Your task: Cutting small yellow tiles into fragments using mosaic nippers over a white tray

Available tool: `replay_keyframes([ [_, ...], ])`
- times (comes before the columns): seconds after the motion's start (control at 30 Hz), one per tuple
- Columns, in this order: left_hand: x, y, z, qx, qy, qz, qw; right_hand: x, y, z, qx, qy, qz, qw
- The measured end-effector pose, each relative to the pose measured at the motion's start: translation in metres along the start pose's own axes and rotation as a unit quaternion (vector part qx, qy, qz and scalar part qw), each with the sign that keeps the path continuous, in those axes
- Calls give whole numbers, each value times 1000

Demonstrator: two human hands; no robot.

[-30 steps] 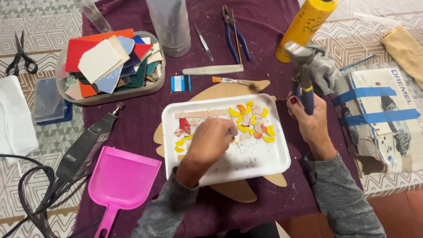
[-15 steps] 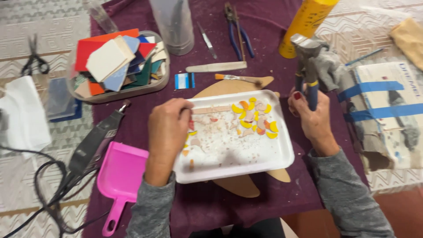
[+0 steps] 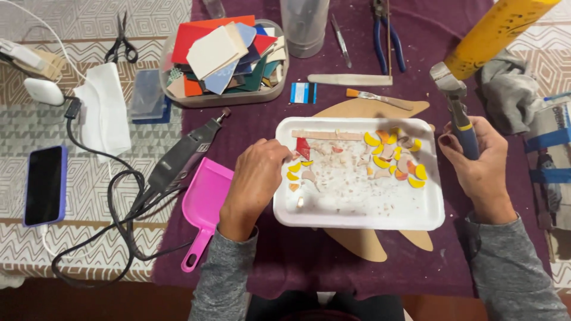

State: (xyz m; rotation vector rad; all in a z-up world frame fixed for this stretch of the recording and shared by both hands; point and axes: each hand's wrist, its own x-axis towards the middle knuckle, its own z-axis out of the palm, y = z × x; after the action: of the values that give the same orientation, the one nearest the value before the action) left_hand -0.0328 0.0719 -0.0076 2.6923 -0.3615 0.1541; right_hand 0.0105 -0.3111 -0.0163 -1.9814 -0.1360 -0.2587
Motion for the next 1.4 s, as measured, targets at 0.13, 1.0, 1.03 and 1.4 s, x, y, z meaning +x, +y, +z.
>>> replay_keyframes([
  [0.13, -6, 0, -2, 9, -2, 3, 1000, 0, 3, 0, 2, -10, 3, 1000],
  [1.0, 41, 51, -2, -624, 47, -188, 757, 2, 20, 0, 24, -77, -7, 997],
  [1.03, 47, 51, -1, -625, 48, -181, 758, 3, 17, 2, 22, -72, -12, 997],
  [1.4, 64, 45, 32, -721, 6, -202, 663, 13, 14, 7, -55, -69, -15, 996],
])
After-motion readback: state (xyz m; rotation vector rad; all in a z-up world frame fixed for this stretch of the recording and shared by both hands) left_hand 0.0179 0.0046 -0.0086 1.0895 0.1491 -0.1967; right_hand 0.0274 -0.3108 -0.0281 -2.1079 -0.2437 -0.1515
